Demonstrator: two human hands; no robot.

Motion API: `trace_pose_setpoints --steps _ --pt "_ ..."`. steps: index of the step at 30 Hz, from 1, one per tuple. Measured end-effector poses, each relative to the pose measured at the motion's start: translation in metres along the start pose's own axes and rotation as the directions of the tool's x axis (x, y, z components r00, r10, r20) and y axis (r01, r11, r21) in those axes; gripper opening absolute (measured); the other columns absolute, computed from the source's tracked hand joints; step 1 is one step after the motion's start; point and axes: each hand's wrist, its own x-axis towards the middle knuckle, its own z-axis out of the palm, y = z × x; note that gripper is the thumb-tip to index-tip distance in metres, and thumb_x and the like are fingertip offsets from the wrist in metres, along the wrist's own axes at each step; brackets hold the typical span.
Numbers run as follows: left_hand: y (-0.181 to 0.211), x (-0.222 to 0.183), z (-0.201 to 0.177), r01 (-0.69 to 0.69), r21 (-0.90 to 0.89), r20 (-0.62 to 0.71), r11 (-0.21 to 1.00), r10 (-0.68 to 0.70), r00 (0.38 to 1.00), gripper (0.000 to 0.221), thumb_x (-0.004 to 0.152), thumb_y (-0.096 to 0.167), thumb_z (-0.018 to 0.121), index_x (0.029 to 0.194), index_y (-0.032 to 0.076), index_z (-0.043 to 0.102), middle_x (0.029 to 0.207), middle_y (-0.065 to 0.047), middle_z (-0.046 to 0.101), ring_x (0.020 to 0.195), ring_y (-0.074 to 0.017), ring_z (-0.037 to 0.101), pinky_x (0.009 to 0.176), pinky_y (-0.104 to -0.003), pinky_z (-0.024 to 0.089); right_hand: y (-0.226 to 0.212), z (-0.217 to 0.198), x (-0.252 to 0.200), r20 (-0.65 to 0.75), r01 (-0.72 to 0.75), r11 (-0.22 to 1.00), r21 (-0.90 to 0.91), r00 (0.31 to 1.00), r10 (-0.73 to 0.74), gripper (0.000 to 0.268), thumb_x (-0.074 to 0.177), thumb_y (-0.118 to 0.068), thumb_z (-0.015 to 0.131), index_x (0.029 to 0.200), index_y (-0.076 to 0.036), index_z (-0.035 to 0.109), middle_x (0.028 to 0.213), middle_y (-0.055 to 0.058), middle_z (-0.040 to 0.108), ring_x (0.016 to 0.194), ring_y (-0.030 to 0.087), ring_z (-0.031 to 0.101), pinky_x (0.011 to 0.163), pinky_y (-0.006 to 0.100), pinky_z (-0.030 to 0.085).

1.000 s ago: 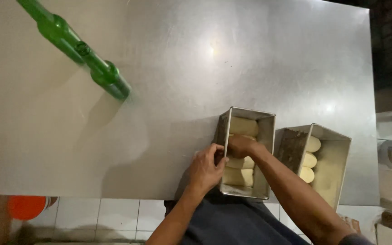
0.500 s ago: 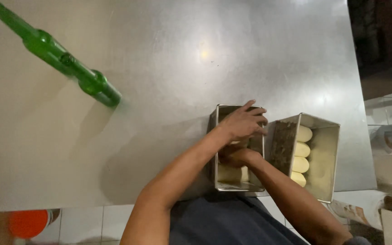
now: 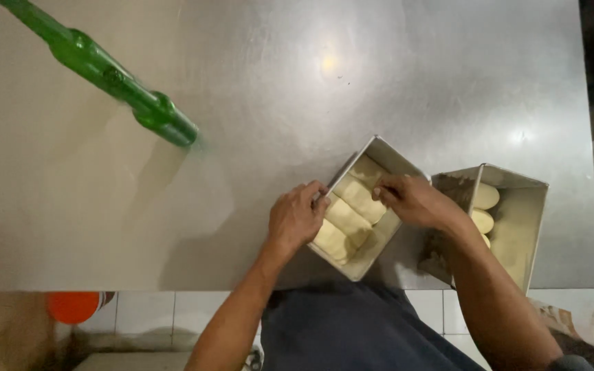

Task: Placing shaped dough pieces into bread tins in a bakery production area.

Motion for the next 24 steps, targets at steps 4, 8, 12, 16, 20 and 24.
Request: trace_pose_setpoints --steps 4,8,12,16,20,24 --pt "0.026 -0.038 0.022 0.279 -0.339 -0.006 0.899 -0.299 0.954 0.025 0.093 0.032 0.068 0.108 0.012 0.069 0.096 -0.012 0.073 0.082 -0.0316 0.071 0.071 -0.046 0.055 -0.017 0.000 0.029 -0.044 0.077 0.993 -0.088 0.996 -0.081 0.028 0.103 -0.026 0.053 0.106 -0.004 0.071 0.088 0.017 0.075 0.076 0.029 0.067 0.074 0.045 0.052" --pt "0.034 -0.053 0.035 0.353 -0.426 0.030 0.833 -0.377 0.926 0.028 0.097 0.035 0.066 0.109 0.010 0.067 0.096 -0.011 0.073 0.083 -0.0291 0.073 0.072 -0.043 0.055 0.090 0.104 0.152 -0.014 0.266 0.962 -0.066 0.963 -0.268 0.033 0.091 -0.025 0.066 0.115 -0.003 0.071 0.109 0.020 0.073 0.093 0.032 0.071 0.082 0.044 0.055" --pt "0.030 -0.051 0.038 0.330 -0.478 0.003 0.814 -0.375 0.927 0.028 0.094 0.033 0.069 0.104 0.007 0.067 0.099 -0.012 0.072 0.082 -0.0294 0.072 0.071 -0.042 0.056 0.072 0.088 0.164 0.315 0.194 0.956 -0.220 0.942 -0.118 0.034 0.088 -0.024 0.062 0.116 -0.008 0.073 0.108 0.021 0.076 0.095 0.036 0.070 0.085 0.046 0.054" --pt "0.026 -0.059 0.047 0.278 -0.470 -0.029 0.838 -0.329 0.944 0.028 0.094 0.033 0.072 0.102 0.006 0.068 0.097 -0.013 0.073 0.086 -0.0303 0.071 0.072 -0.042 0.055 0.123 0.111 0.217 0.081 0.390 0.888 -0.242 0.920 -0.383 0.028 0.086 -0.023 0.064 0.103 -0.003 0.075 0.101 0.024 0.075 0.086 0.038 0.068 0.080 0.049 0.053" --pt "0.025 -0.059 0.049 0.225 -0.486 -0.115 0.844 -0.317 0.942 0.027 0.093 0.031 0.072 0.102 0.006 0.068 0.100 -0.013 0.073 0.086 -0.0306 0.071 0.070 -0.042 0.055 0.106 0.092 0.219 0.129 0.324 0.900 -0.290 0.945 -0.299 0.025 0.085 -0.022 0.064 0.093 -0.002 0.076 0.092 0.025 0.073 0.080 0.040 0.068 0.072 0.050 0.053" --pt "0.028 -0.056 0.042 0.283 -0.482 -0.047 0.829 -0.347 0.937 0.027 0.094 0.032 0.071 0.103 0.007 0.067 0.102 -0.012 0.073 0.084 -0.0313 0.071 0.070 -0.042 0.055 0.067 0.083 0.205 0.200 0.353 0.887 -0.297 0.932 -0.303 0.024 0.084 -0.022 0.065 0.090 -0.001 0.075 0.088 0.026 0.073 0.077 0.043 0.069 0.066 0.051 0.054"
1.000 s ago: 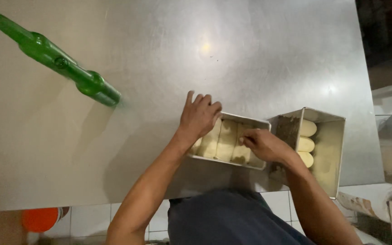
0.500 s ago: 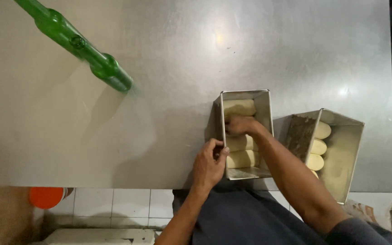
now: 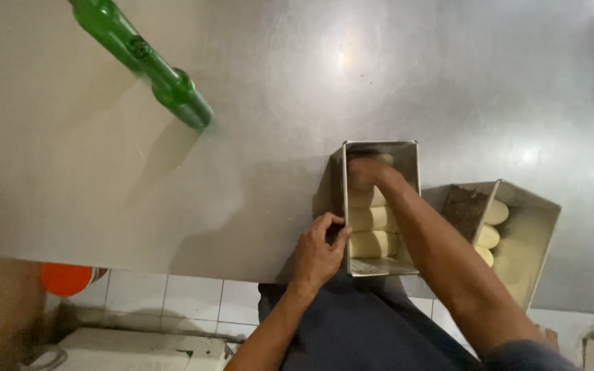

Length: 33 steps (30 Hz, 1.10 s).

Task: Placing shaped dough pieces into bread tins in a bakery production area.

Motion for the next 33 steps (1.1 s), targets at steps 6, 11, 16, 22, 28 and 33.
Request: trace_pose_setpoints --steps 6,11,16,22,28,33 --pt "-0.011 -0.002 0.005 -0.002 -0.026 -0.021 1.000 0.002 1.000 0.027 0.093 0.033 0.072 0.103 0.008 0.068 0.099 -0.012 0.074 0.089 -0.0327 0.072 0.074 -0.044 0.055 0.007 0.065 -0.019 0.118 0.094 0.996 -0.004 0.989 -0.092 0.026 0.085 -0.022 0.066 0.099 -0.002 0.072 0.094 0.024 0.073 0.083 0.044 0.070 0.069 0.051 0.054" --pt "-0.011 -0.006 0.006 -0.018 -0.004 0.000 1.000 0.018 1.000 0.030 0.094 0.035 0.070 0.104 0.007 0.068 0.108 -0.013 0.074 0.097 -0.0367 0.070 0.077 -0.046 0.055 -0.053 0.033 -0.078 0.295 -0.020 0.979 -0.201 0.952 0.080 0.023 0.089 -0.020 0.061 0.097 -0.004 0.076 0.099 0.023 0.075 0.092 0.041 0.074 0.077 0.050 0.057" --pt "-0.009 0.000 0.009 -0.011 0.001 -0.012 1.000 0.011 1.000 0.034 0.094 0.040 0.071 0.104 0.007 0.068 0.106 -0.013 0.074 0.095 -0.0372 0.071 0.076 -0.047 0.055 -0.080 0.023 -0.099 0.406 -0.075 0.990 -0.117 0.906 0.116 0.028 0.089 -0.028 0.064 0.105 -0.007 0.075 0.107 0.019 0.073 0.101 0.041 0.068 0.086 0.051 0.053" --pt "0.009 -0.005 -0.006 0.114 0.000 0.072 0.993 -0.114 0.991 0.035 0.093 0.041 0.068 0.107 0.010 0.067 0.108 -0.009 0.072 0.078 -0.0326 0.072 0.068 -0.046 0.054 -0.084 0.006 -0.127 0.358 -0.098 0.982 -0.159 0.922 0.150 0.025 0.091 -0.024 0.058 0.102 -0.009 0.076 0.102 0.017 0.074 0.097 0.039 0.070 0.082 0.052 0.053" --pt "0.001 -0.009 0.005 -0.018 0.018 0.006 1.000 0.018 1.000 0.032 0.094 0.038 0.070 0.103 0.007 0.068 0.102 -0.011 0.075 0.080 -0.0333 0.071 0.072 -0.045 0.054 -0.050 0.048 -0.148 0.380 -0.107 0.975 -0.193 0.908 0.175 0.026 0.092 -0.027 0.058 0.096 -0.009 0.076 0.098 0.015 0.075 0.094 0.036 0.070 0.081 0.051 0.053" --pt "-0.005 -0.005 0.013 -0.083 0.020 -0.074 0.996 0.085 0.994 0.030 0.093 0.035 0.072 0.099 0.006 0.069 0.099 -0.014 0.075 0.089 -0.0369 0.071 0.071 -0.046 0.054 -0.040 0.076 -0.138 0.403 0.028 0.984 -0.174 0.914 0.045 0.022 0.088 -0.023 0.063 0.091 -0.006 0.077 0.095 0.018 0.075 0.090 0.039 0.071 0.079 0.050 0.052"
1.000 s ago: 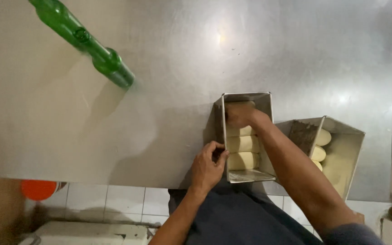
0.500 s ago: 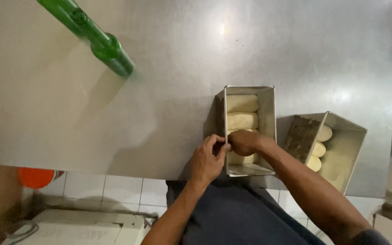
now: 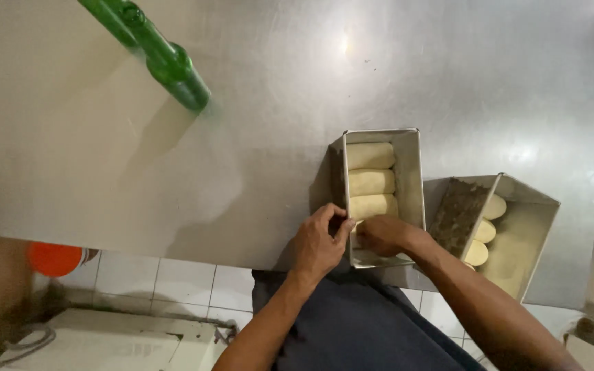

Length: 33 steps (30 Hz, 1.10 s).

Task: Placing shaped dough pieces into bread tins in a bakery production area.

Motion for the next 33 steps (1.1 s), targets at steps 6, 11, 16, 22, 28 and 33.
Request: trace_pose_setpoints --steps 6,11,16,22,28,33 --pt "-0.003 0.003 0.002 -0.010 -0.011 0.020 1.000 0.010 1.000 0.031 0.093 0.036 0.072 0.101 0.007 0.068 0.101 -0.013 0.075 0.090 -0.0367 0.072 0.072 -0.046 0.055 -0.004 0.011 0.037 -0.101 0.093 0.977 0.192 0.992 -0.075 0.028 0.071 -0.009 0.071 0.098 0.000 0.069 0.091 0.022 0.072 0.088 0.040 0.069 0.076 0.050 0.054" --pt "-0.002 -0.003 -0.004 0.074 -0.013 0.046 0.997 -0.074 0.996 0.032 0.093 0.038 0.071 0.103 0.008 0.068 0.102 -0.012 0.074 0.088 -0.0348 0.072 0.072 -0.046 0.055 0.012 -0.024 0.056 -0.360 0.083 0.984 0.158 0.933 -0.021 0.019 0.083 -0.014 0.071 0.097 -0.003 0.073 0.095 0.022 0.074 0.094 0.041 0.070 0.079 0.050 0.054" --pt "-0.006 0.007 0.001 0.058 0.017 0.060 0.998 -0.059 0.996 0.028 0.095 0.036 0.070 0.101 0.008 0.067 0.103 -0.011 0.074 0.091 -0.0341 0.070 0.073 -0.046 0.054 0.003 -0.093 0.041 -0.100 -0.081 0.964 0.254 0.989 0.109 0.027 0.087 -0.027 0.068 0.105 -0.008 0.075 0.106 0.020 0.075 0.097 0.037 0.071 0.083 0.048 0.055" --pt "-0.001 -0.003 -0.003 0.057 -0.043 0.053 0.997 -0.055 0.997 0.028 0.094 0.033 0.070 0.102 0.007 0.066 0.102 -0.012 0.073 0.089 -0.0349 0.071 0.074 -0.046 0.055 0.093 -0.083 0.091 -0.155 0.109 0.986 0.125 0.984 -0.089 0.047 0.087 -0.030 0.066 0.128 -0.008 0.065 0.128 0.023 0.066 0.114 0.038 0.063 0.096 0.046 0.050" --pt "-0.005 0.000 0.002 0.008 -0.009 0.039 1.000 -0.007 0.999 0.027 0.094 0.032 0.071 0.103 0.007 0.067 0.103 -0.013 0.074 0.089 -0.0357 0.071 0.070 -0.047 0.055 0.061 -0.142 0.038 -0.164 -0.295 0.948 0.118 0.936 0.311 0.042 0.096 -0.033 0.052 0.128 -0.014 0.071 0.120 0.021 0.075 0.107 0.034 0.073 0.097 0.045 0.054" --pt "0.000 0.001 0.001 0.028 -0.031 0.037 0.999 -0.026 0.999 0.026 0.095 0.031 0.071 0.104 0.006 0.068 0.104 -0.013 0.074 0.091 -0.0361 0.071 0.075 -0.046 0.055 0.028 -0.144 0.028 -0.067 -0.324 0.946 0.008 0.944 0.323 0.039 0.098 -0.032 0.050 0.121 -0.010 0.074 0.111 0.022 0.080 0.100 0.033 0.077 0.093 0.045 0.057"
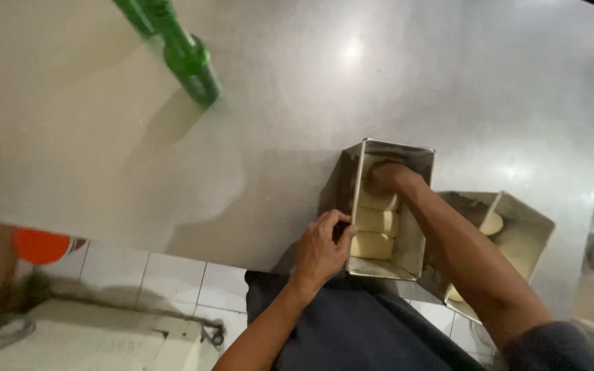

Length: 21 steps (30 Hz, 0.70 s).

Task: Placing shaped dough pieces into bread tins in a bakery production area.

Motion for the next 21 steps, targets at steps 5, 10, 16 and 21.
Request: trace_pose_setpoints --steps 5,10,16,21 --pt "-0.005 -0.001 0.004 -0.016 -0.001 -0.021 1.000 0.016 1.000 0.026 0.095 0.031 0.070 0.102 0.007 0.068 0.102 -0.013 0.075 0.092 -0.0361 0.070 0.079 -0.047 0.055 -0.004 0.027 -0.002 0.109 0.040 0.994 -0.102 0.994 -0.029 0.036 0.095 -0.032 0.053 0.107 -0.007 0.076 0.105 0.021 0.079 0.094 0.035 0.076 0.088 0.048 0.057" --pt "-0.001 -0.002 0.002 -0.018 0.074 0.025 0.997 0.016 1.000 0.027 0.094 0.033 0.071 0.103 0.007 0.068 0.103 -0.013 0.073 0.095 -0.0387 0.068 0.077 -0.050 0.052 0.001 0.053 -0.021 0.201 0.059 0.986 -0.157 0.979 -0.026 0.036 0.092 -0.032 0.057 0.092 -0.003 0.078 0.098 0.020 0.078 0.088 0.038 0.075 0.082 0.051 0.058" --pt "0.003 0.001 0.005 -0.046 0.052 0.038 0.998 0.044 0.998 0.027 0.093 0.034 0.071 0.102 0.008 0.069 0.101 -0.012 0.074 0.097 -0.0387 0.068 0.079 -0.049 0.053 0.002 0.114 -0.041 0.178 0.126 0.989 -0.077 0.978 -0.110 0.031 0.088 -0.031 0.060 0.096 -0.008 0.078 0.101 0.019 0.075 0.095 0.038 0.071 0.084 0.051 0.055" --pt "-0.007 -0.002 0.007 -0.068 0.043 0.022 0.997 0.067 0.997 0.027 0.094 0.034 0.071 0.100 0.008 0.068 0.101 -0.011 0.074 0.094 -0.0370 0.069 0.082 -0.048 0.053 0.000 0.115 -0.056 0.255 0.169 0.981 -0.099 0.957 -0.139 0.031 0.087 -0.030 0.061 0.096 -0.006 0.078 0.098 0.019 0.076 0.092 0.038 0.073 0.082 0.051 0.056"
